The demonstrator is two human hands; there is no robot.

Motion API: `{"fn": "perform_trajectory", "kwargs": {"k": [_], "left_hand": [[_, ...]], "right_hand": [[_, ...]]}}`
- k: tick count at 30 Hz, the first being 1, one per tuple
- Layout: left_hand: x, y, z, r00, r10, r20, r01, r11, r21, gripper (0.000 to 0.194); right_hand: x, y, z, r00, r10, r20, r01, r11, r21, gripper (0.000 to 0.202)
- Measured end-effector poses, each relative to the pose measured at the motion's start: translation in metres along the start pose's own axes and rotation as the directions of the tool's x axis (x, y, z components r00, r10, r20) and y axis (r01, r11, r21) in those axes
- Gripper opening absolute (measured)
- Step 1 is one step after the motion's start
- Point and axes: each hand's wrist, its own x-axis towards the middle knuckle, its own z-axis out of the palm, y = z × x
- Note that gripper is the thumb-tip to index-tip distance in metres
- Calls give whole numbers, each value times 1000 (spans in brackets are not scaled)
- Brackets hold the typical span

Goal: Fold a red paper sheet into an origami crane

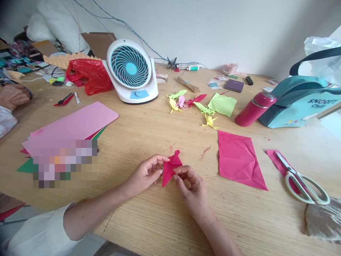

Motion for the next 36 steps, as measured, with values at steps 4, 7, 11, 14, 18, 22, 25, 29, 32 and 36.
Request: {"fn": "perform_trajectory", "kwargs": {"k": [4, 7, 11, 14, 18, 22, 25, 29, 32, 36], "left_hand": [[0, -2, -1, 999, 25, -30, -23, 998, 64, 29], [0, -2, -1, 999, 12, -51, -8, 997, 71, 28], [1, -2, -2, 997, 31, -75, -23, 995, 93, 23], [1, -2, -2, 996, 44, -79, -35, 993, 114, 24], [1, -1, -2, 996, 52, -77, -42, 990, 132, 23], [1, 0, -3, 994, 61, -90, -50, 991, 122, 24], [0, -2, -3, 994, 57, -93, -46, 992, 120, 24], [1, -5, -3, 994, 50, -93, -41, 994, 100, 22], [1, -5, -2, 994, 49, -96, -41, 996, 84, 23], [2, -3, -1, 994, 53, -92, -46, 996, 74, 28]], "right_hand": [[0, 0, -1, 1000, -15, -15, 15, 1000, -26, 16], [0, -1, -2, 1000, -24, -11, 24, 999, -38, 15], [1, -4, -2, 999, -34, -3, 34, 999, -38, 14], [1, -5, -2, 999, -35, 16, 36, 999, -32, 14], [0, -5, -3, 999, -36, 34, 37, 999, -39, 16], [0, -6, -3, 999, -36, 40, 39, 997, -64, 20], [0, -7, -2, 998, -42, 47, 46, 994, -98, 23], [-2, -7, 0, 996, -52, 71, 61, 990, -129, 25], [-2, -5, 0, 996, -52, 78, 62, 989, -134, 28], [-2, -4, 0, 996, -37, 80, 48, 990, -133, 33]]}}
